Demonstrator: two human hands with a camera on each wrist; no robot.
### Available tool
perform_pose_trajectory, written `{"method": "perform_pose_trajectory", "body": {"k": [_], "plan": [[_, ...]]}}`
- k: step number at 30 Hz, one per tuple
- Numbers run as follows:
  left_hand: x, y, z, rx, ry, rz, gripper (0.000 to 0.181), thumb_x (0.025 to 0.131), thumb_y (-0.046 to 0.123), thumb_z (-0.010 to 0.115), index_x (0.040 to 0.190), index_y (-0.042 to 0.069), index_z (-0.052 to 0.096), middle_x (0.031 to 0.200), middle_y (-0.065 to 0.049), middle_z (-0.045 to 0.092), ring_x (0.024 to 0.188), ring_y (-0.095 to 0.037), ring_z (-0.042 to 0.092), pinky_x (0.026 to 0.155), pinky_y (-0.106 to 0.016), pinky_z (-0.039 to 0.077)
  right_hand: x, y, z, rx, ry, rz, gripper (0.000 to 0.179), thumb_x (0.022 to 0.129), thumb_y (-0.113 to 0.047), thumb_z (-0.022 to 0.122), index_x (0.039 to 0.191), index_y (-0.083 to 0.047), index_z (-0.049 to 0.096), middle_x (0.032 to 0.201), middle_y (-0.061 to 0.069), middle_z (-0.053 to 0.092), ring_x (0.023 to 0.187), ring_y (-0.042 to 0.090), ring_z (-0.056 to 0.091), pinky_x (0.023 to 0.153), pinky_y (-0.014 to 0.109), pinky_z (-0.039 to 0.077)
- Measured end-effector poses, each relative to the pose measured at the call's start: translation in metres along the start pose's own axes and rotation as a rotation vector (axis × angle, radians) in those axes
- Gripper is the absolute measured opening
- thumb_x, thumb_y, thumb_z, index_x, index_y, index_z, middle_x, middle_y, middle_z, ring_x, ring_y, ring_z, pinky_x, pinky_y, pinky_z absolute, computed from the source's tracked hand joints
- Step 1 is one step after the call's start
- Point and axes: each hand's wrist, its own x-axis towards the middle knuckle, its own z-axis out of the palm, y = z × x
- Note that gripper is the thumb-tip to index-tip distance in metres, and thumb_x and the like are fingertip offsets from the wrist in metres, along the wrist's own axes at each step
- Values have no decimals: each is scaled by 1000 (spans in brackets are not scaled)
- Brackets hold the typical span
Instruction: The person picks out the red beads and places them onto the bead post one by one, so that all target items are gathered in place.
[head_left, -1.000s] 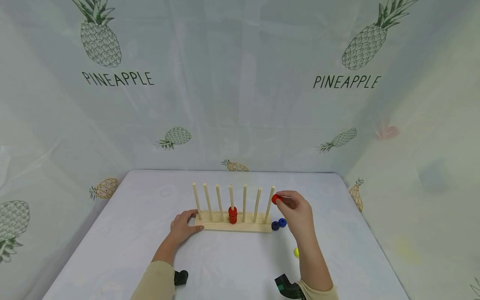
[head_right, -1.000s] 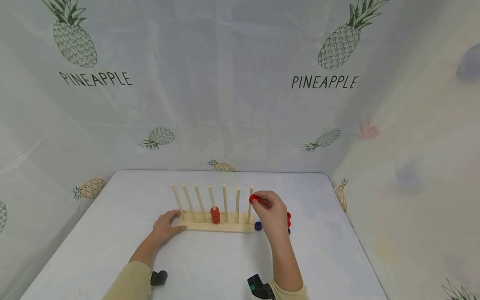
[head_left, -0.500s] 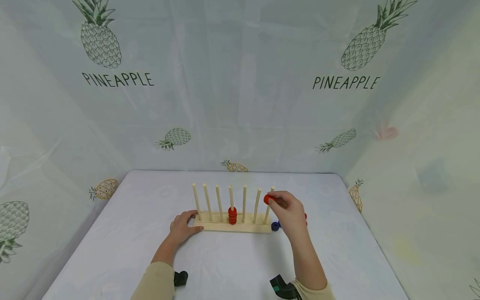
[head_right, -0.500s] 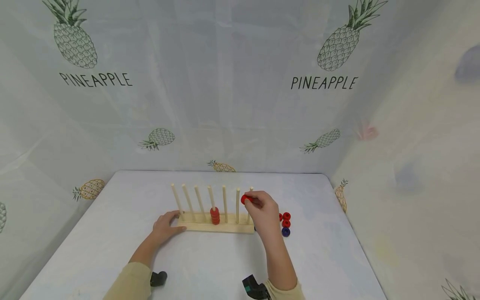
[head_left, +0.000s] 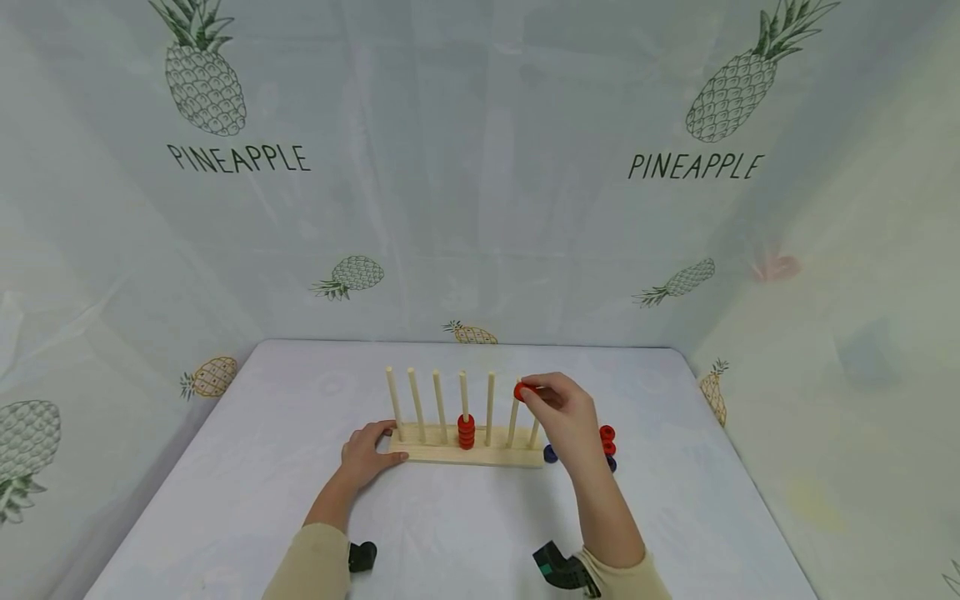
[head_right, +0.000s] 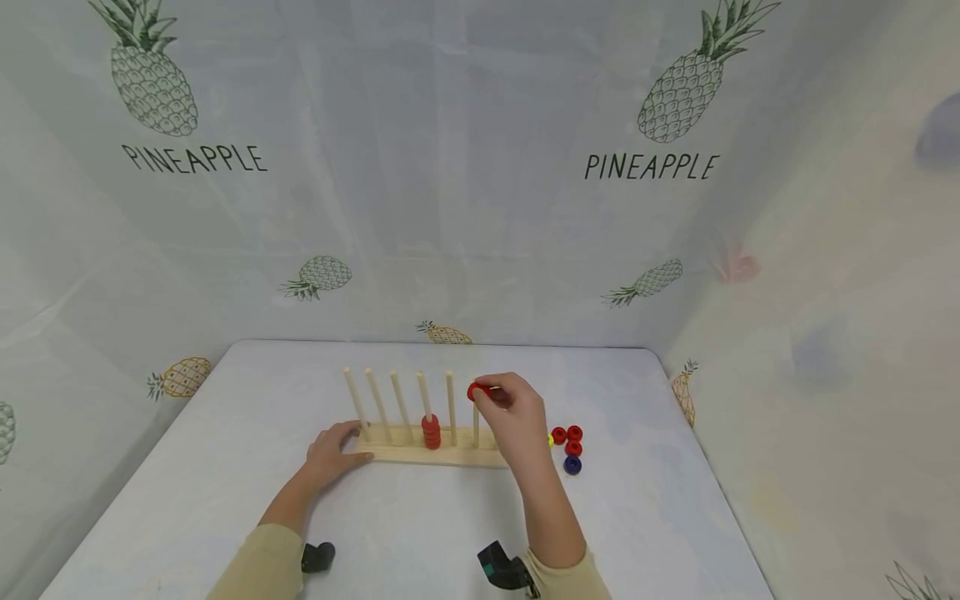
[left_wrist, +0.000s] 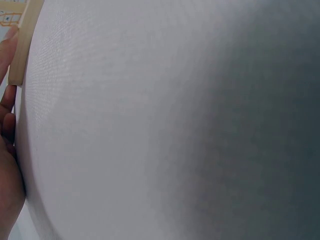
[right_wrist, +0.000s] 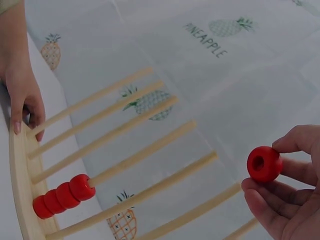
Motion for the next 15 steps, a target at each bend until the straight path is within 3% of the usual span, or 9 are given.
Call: {"method": "perform_pose_trajectory", "body": {"k": [6,15], "plan": [[2,-2,0,5,-27,-30,64,79,31,82,133,7,57,116,-7,60,106,-30,48,85,-51,34,4,-5,4,7,-21,-11,14,90,-16,72,103,-12,72,100,1,68,89,18,64,79,36,51],[2,-3,0,-3,-25,-17,65,79,34,82,133,7,57,116,-7,61,104,-29,49,84,-51,34,11,-8,12,10,-55,-79,13,89,-15,73,101,-11,73,100,1,65,89,20,62,77,32,51]]}}
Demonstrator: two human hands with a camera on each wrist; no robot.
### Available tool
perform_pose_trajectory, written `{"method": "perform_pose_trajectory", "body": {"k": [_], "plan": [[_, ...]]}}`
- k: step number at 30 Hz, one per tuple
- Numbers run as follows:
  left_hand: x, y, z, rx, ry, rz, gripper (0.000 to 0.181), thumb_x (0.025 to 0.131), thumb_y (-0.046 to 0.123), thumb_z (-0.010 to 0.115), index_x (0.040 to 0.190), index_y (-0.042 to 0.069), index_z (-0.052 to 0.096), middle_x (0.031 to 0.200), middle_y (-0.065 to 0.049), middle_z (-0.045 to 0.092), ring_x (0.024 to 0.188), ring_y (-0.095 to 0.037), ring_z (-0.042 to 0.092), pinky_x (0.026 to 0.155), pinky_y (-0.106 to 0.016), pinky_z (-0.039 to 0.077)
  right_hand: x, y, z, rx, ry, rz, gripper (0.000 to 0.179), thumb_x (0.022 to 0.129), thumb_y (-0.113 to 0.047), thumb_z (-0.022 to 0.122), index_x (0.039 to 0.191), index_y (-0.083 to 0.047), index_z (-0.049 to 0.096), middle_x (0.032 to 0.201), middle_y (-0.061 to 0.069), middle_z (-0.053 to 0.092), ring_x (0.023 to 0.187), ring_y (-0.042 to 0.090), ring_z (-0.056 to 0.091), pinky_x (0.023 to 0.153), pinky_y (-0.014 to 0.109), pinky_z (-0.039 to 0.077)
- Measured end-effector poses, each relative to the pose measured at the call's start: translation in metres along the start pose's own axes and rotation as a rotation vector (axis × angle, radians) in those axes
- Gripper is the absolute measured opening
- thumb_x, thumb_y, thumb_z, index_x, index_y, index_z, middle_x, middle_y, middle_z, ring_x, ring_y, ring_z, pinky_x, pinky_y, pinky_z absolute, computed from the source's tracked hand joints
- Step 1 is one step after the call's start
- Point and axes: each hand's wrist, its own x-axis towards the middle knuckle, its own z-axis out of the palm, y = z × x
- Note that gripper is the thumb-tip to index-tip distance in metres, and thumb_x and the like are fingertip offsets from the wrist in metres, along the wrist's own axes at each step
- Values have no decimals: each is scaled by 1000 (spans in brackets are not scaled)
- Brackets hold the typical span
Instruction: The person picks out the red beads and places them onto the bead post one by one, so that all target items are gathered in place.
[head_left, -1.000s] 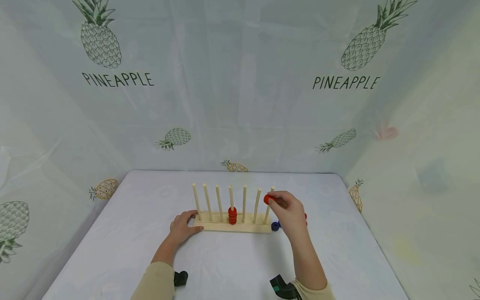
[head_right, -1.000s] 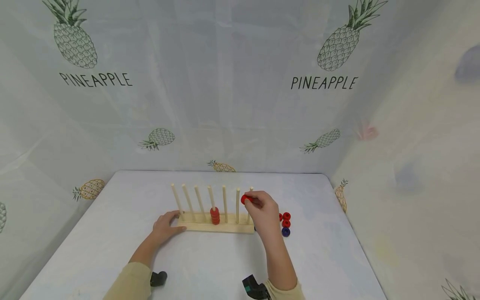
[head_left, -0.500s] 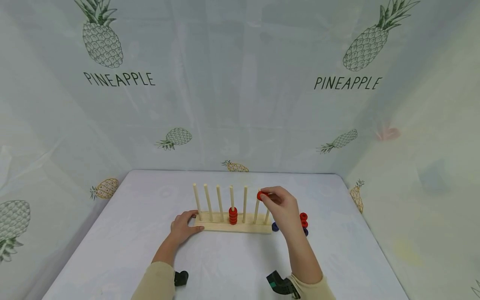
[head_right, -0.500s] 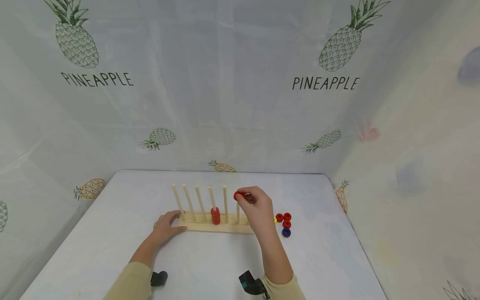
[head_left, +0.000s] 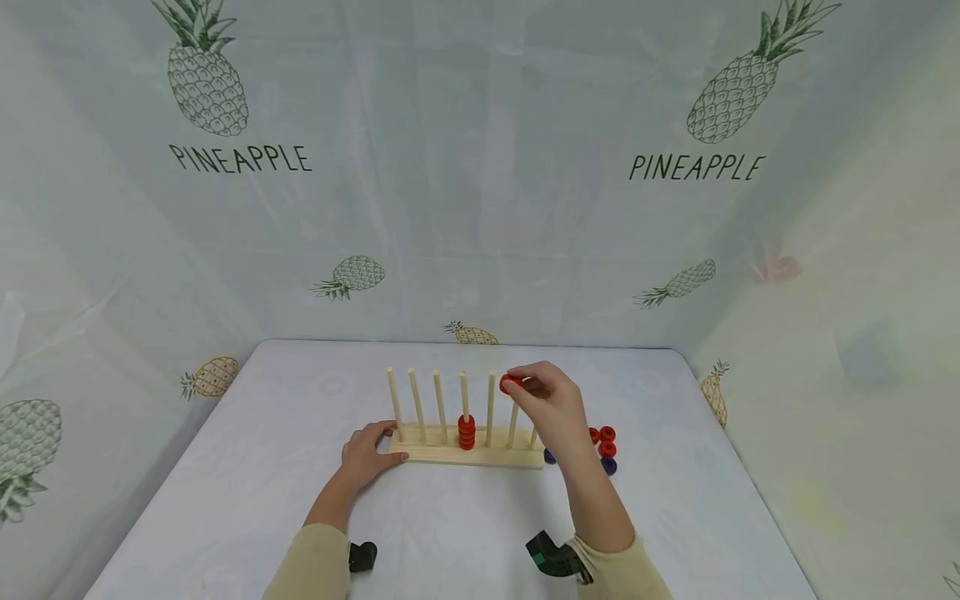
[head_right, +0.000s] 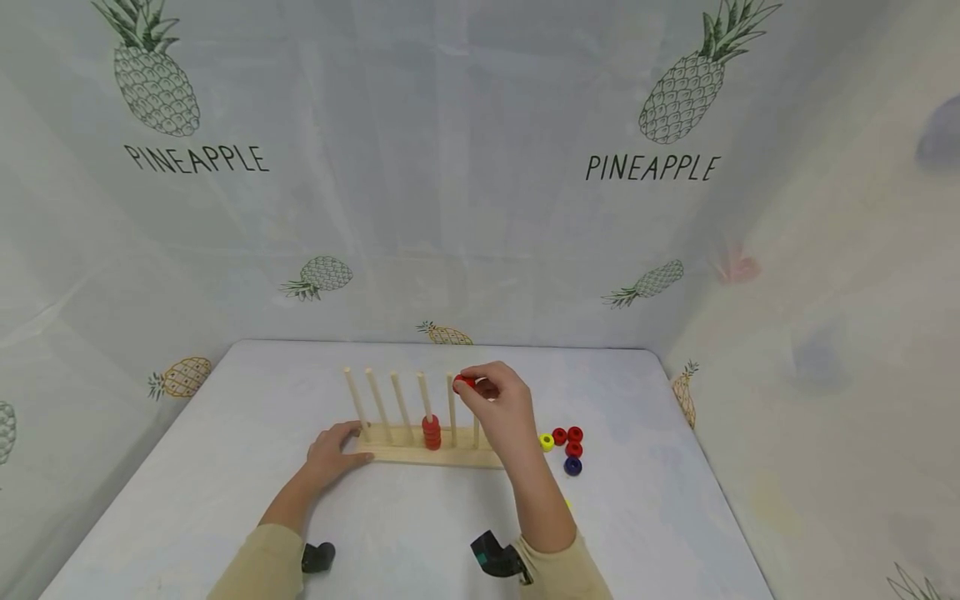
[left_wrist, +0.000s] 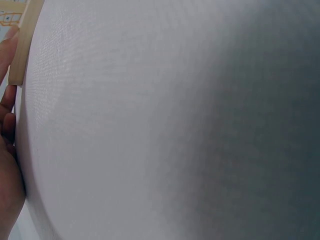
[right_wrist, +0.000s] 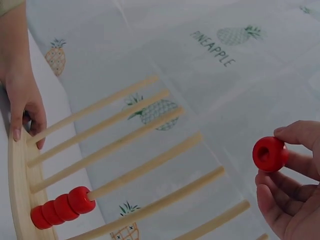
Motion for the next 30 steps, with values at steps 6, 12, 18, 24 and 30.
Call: {"method": "perform_pose_trajectory", "body": {"k": [6,12,18,24,30], "plan": [[1,-1,1,11,3,3,66,79,34,82,133,7,57,116,-8,61,105,-31,49,84,-51,34,3,1,7,-24,7,-74,14,86,-10,76,99,-12,74,98,-1,65,87,19,59,81,37,50],[1,-3,2,12,4,-3,65,79,32,82,133,7,57,117,-9,61,108,-32,49,85,-52,34,7,-1,15,-58,-8,-99,18,81,-8,80,99,-12,74,97,-1,64,85,19,58,77,31,50],[1,-1,1,19,8,-6,65,79,32,82,133,6,57,117,-10,61,108,-33,49,85,-52,34,12,-2,21,-87,-19,-127,22,79,-7,82,98,-13,74,96,-3,63,85,22,60,79,38,51],[2,-1,2,16,11,0,65,79,34,82,132,6,57,116,-10,61,106,-32,49,84,-52,34,16,-3,26,-106,-35,-127,24,78,-6,82,99,-14,74,98,-5,64,88,25,61,80,38,51],[2,-3,3,21,7,-5,65,79,33,82,133,7,57,116,-7,61,107,-31,49,84,-51,34,18,-3,31,-106,-52,-124,24,79,-5,81,100,-15,73,101,-6,64,89,19,61,79,33,52]]}}
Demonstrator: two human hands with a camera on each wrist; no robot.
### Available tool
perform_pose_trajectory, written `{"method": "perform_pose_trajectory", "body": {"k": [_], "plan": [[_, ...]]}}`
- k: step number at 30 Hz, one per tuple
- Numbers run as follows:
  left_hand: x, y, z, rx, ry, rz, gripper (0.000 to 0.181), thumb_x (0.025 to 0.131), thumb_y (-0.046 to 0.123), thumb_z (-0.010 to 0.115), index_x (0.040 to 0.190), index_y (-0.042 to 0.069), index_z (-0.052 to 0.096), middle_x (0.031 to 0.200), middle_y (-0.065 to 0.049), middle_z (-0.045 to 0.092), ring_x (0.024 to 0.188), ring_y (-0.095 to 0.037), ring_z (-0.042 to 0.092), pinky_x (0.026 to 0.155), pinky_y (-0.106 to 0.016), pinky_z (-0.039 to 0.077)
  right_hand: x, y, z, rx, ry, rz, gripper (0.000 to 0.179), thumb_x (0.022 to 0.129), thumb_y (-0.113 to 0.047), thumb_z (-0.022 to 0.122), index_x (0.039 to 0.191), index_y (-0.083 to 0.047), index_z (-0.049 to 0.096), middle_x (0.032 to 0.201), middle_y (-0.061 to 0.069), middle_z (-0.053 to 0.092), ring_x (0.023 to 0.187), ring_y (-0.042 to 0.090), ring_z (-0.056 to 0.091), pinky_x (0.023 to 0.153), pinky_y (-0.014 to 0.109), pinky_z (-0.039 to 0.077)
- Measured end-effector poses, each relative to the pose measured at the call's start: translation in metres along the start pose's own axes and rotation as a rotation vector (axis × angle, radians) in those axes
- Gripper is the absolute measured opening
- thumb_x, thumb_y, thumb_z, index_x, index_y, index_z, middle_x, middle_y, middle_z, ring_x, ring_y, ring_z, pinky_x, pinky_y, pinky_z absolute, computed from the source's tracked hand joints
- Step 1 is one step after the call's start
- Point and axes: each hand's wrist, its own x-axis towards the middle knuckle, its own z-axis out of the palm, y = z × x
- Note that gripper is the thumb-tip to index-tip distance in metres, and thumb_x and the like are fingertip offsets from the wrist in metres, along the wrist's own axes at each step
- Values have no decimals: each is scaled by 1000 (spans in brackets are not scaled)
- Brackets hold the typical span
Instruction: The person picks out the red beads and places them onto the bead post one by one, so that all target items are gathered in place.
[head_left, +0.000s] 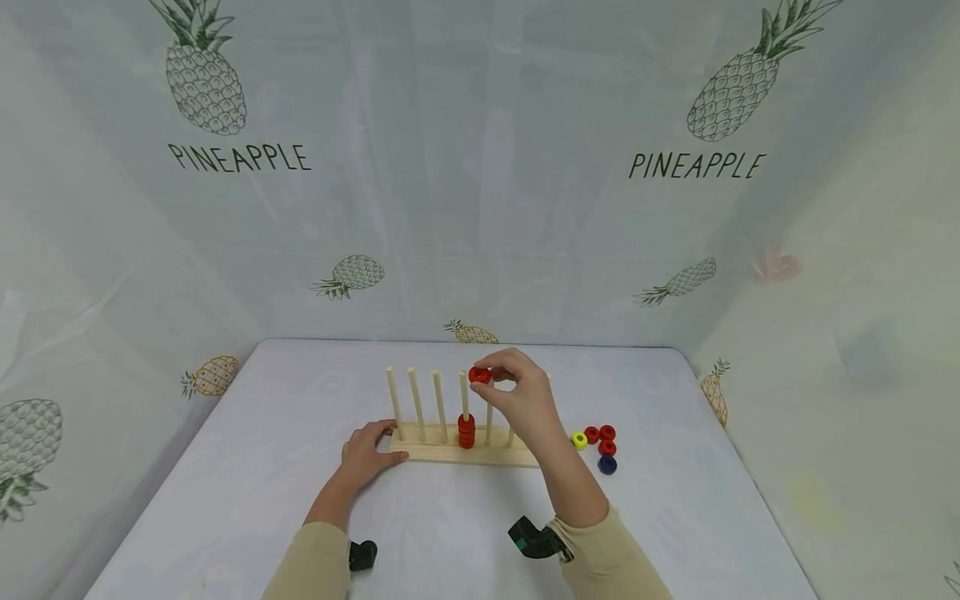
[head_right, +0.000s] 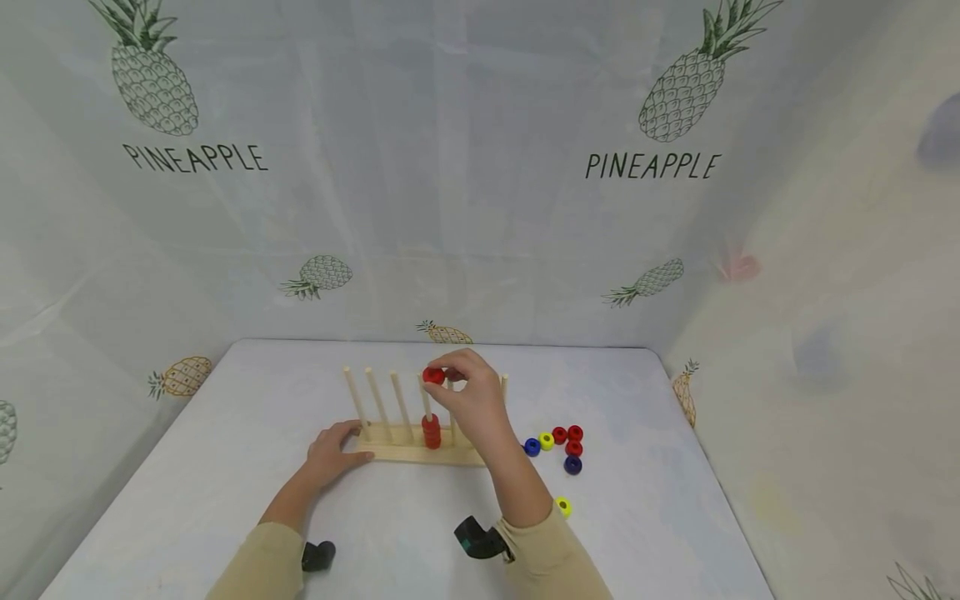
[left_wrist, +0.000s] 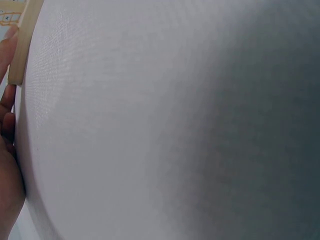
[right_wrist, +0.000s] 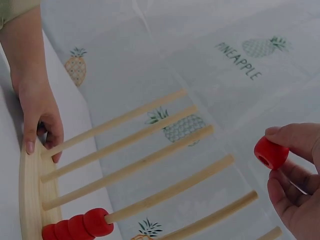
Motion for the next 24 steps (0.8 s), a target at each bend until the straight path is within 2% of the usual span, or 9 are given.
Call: {"method": "perform_pose_trajectory", "body": {"k": [6,10,18,24], "plan": [[-1,0,0,-8,-1,-1,65,79,32,82,132,7,57,116,-7,61,106,-31,49,84,-51,35,3,2,4,50,-25,-7,25,80,-2,79,102,-13,73,102,-4,65,93,27,63,82,39,52],[0,-1,0,7,-3,-5,65,79,34,81,134,8,57,117,-7,61,107,-30,49,85,-50,35,5,2,7,75,-28,-27,26,80,-1,79,103,-11,73,105,-2,66,94,23,62,85,43,51],[0,2,-2,4,2,9,64,80,33,81,133,7,57,116,-8,61,103,-30,50,81,-49,34,10,4,12,78,-46,-55,26,82,1,76,106,-8,73,109,-1,66,97,16,64,87,30,51],[0,1,-2,4,2,12,64,80,34,81,133,7,57,116,-8,61,104,-30,50,81,-49,34,11,6,15,49,-49,-79,26,83,1,76,107,-7,72,109,1,66,96,17,65,87,30,51]]}}
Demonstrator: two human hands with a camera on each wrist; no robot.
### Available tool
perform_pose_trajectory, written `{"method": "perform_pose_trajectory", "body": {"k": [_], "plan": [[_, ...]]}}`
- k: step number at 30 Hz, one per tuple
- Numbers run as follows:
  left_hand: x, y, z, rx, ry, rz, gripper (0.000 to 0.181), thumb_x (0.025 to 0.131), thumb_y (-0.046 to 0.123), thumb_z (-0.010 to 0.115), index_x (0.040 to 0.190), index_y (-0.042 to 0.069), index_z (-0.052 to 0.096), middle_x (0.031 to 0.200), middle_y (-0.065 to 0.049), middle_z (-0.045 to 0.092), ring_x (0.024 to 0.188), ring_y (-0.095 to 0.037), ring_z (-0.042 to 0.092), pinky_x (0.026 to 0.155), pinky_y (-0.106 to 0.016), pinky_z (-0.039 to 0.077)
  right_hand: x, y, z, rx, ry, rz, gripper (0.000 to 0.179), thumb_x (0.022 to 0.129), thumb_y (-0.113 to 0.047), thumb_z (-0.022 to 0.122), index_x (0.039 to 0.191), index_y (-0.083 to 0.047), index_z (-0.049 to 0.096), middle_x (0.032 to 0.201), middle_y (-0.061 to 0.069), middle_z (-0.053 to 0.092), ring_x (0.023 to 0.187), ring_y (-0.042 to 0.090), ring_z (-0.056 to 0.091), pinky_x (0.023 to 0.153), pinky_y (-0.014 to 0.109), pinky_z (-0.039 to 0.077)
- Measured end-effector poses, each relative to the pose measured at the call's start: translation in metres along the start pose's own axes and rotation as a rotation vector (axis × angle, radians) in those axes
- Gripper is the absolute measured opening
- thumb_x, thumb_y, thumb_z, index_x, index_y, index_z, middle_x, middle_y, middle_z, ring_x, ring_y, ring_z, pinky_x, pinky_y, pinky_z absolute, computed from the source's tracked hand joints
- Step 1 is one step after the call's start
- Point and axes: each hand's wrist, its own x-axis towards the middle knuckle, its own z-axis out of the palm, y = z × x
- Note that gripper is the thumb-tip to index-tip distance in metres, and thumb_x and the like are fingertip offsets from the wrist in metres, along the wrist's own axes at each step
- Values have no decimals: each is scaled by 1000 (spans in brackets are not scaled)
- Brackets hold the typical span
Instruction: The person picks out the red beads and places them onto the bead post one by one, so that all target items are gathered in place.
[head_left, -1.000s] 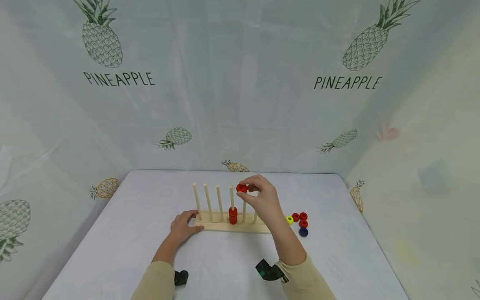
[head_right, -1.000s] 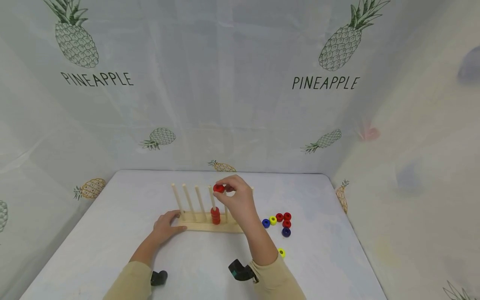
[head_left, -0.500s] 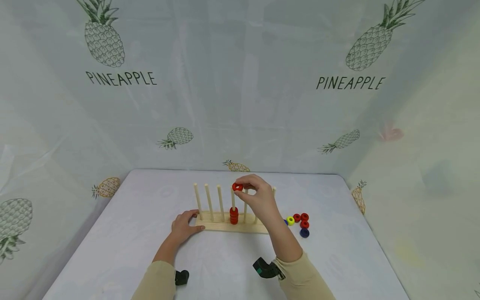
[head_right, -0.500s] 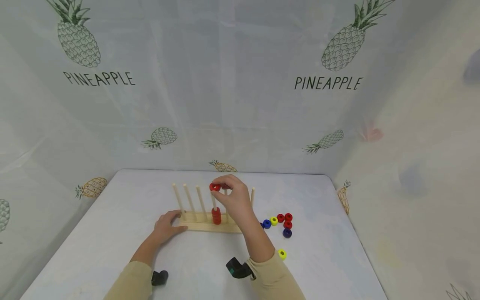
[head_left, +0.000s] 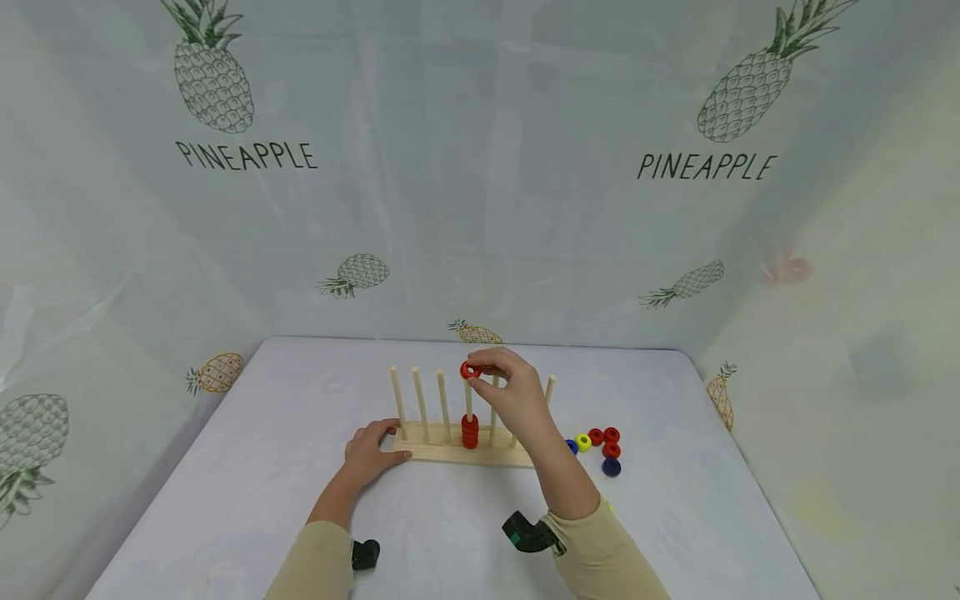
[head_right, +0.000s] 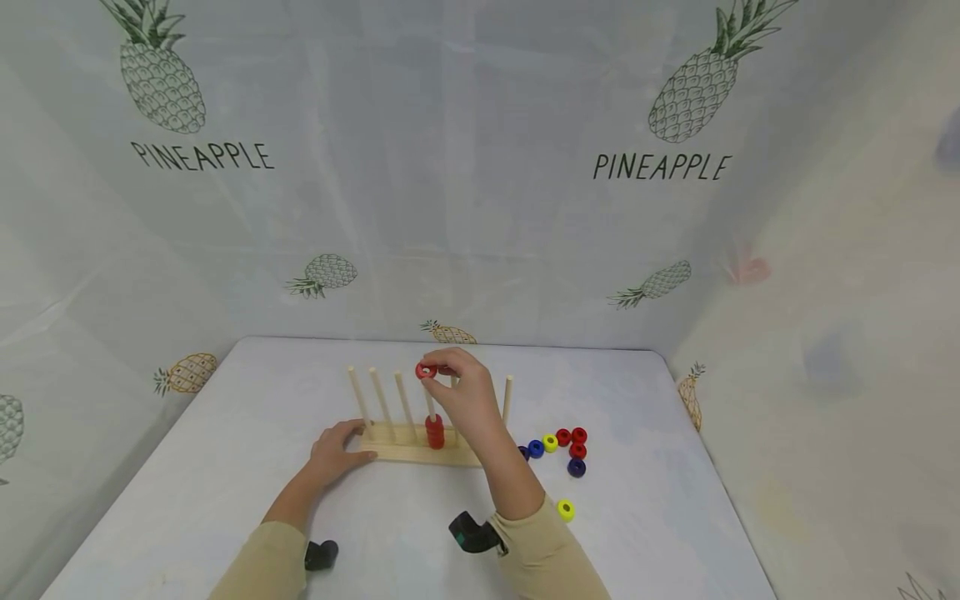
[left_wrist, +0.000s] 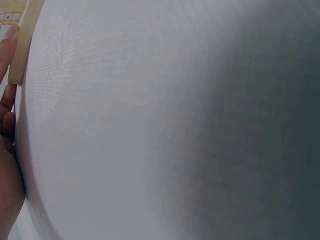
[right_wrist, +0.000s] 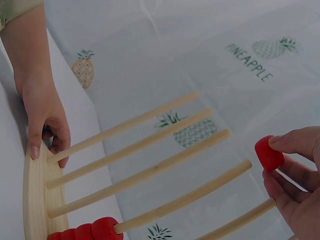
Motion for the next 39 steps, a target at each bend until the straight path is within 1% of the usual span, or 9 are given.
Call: {"method": "perform_pose_trajectory", "body": {"k": [3,7,10,14,17,20,26,33,39], "plan": [[1,-1,1,3,-1,1,64,80,33,81,133,7,57,115,-7,61,103,-29,50,81,-49,35,0,0,1,6,4,13,25,83,1,76,105,-7,72,108,1,66,96,17,65,88,33,51],[1,-2,2,-1,-7,-7,64,79,33,82,133,8,57,116,-6,61,104,-29,49,81,-49,35,0,-2,2,-10,13,50,23,84,-1,75,105,-8,73,108,1,67,96,18,65,89,38,50],[0,-2,1,-5,-6,-6,64,80,33,82,133,8,57,116,-6,61,104,-29,49,82,-49,34,0,-2,2,-44,18,85,22,85,-5,76,106,-10,73,107,-1,68,95,17,65,89,37,50],[0,-3,2,-6,-4,-6,64,79,32,82,133,8,57,117,-7,61,103,-29,49,82,-48,34,0,-1,3,-67,22,102,22,85,-7,76,107,-12,73,107,-2,68,96,19,65,89,37,50],[1,-5,3,-2,0,-4,64,79,33,82,133,8,57,117,-7,61,104,-29,49,82,-49,34,0,1,4,-62,31,102,22,86,-7,75,106,-12,73,107,-2,68,95,19,64,88,37,50],[3,-7,4,4,5,2,64,79,34,81,133,8,57,117,-7,60,105,-30,49,83,-50,34,0,4,6,-55,49,100,21,86,-7,75,105,-12,73,106,-3,68,91,18,64,84,35,51],[1,-4,3,-9,5,3,66,80,36,80,134,8,56,119,-8,60,109,-31,48,87,-51,33,-2,8,9,-70,86,78,17,87,-13,75,104,-14,74,107,-5,68,86,14,62,75,33,52],[1,-1,2,-12,9,-11,65,79,34,81,133,6,56,118,-9,60,108,-31,49,86,-51,34,-4,11,12,-107,115,28,14,88,-16,75,102,-14,74,107,-5,69,85,13,62,74,33,52],[0,-3,3,-16,8,-10,65,80,32,81,134,7,56,119,-9,60,109,-31,49,88,-52,34,-4,10,14,-103,131,54,14,88,-19,75,101,-14,75,104,-6,69,86,13,60,74,33,51]]}}
